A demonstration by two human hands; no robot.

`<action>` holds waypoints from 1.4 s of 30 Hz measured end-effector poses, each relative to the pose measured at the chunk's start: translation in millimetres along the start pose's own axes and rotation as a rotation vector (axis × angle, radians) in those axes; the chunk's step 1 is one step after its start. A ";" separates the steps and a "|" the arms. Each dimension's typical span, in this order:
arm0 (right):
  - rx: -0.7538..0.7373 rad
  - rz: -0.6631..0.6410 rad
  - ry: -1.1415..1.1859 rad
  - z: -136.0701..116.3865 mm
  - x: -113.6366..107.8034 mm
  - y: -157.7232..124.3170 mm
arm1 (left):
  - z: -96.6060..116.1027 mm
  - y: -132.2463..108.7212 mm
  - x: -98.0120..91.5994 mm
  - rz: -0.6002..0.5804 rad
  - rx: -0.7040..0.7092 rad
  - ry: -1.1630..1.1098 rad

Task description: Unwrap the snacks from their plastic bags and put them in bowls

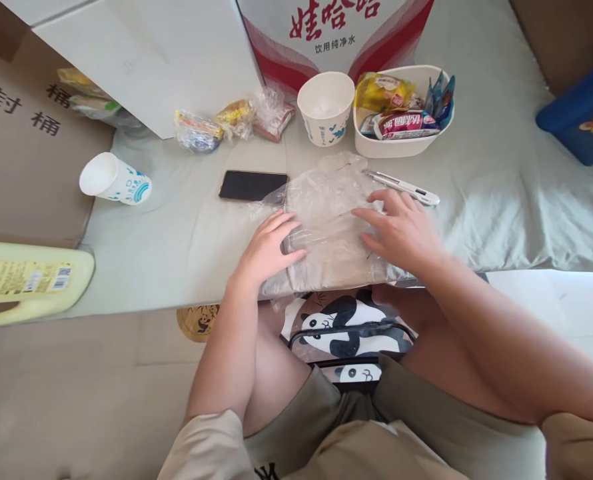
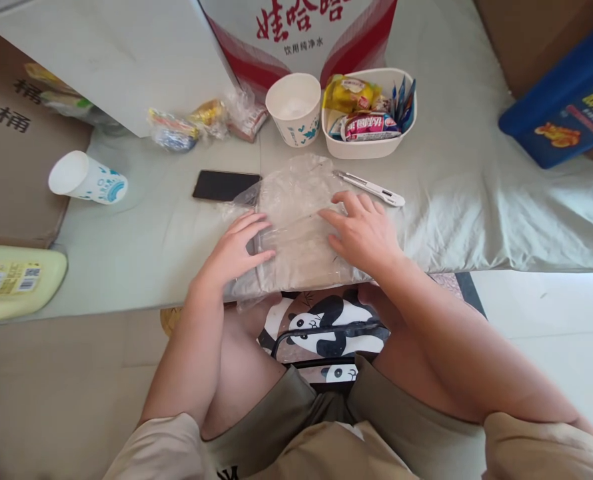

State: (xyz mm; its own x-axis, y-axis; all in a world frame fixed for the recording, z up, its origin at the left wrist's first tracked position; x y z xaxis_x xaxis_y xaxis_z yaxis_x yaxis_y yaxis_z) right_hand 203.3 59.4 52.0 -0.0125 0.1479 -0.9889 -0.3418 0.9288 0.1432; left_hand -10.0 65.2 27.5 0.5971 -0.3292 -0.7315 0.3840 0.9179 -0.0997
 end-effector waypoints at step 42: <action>-0.145 -0.474 1.182 -46.9 25.9 -16.0 | -20.4 14.2 -1.8 0.128 -0.408 -1.018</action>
State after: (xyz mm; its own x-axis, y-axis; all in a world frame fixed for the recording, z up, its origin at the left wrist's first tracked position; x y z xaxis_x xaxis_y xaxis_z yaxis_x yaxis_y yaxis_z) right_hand 164.4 32.5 22.3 -0.6593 -0.6454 -0.3858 -0.6400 0.7510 -0.1626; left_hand -20.0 83.4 13.7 0.9886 -0.0828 0.1261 0.1285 0.9005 -0.4155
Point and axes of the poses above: each hand's wrist, its own y-axis towards the middle knuckle, its own x-axis out of the palm, z = x × y, the point moved 10 cm from there along y, towards the middle knuckle, and after that the axes turned 14 degrees about -y, right-handed, at the moved point
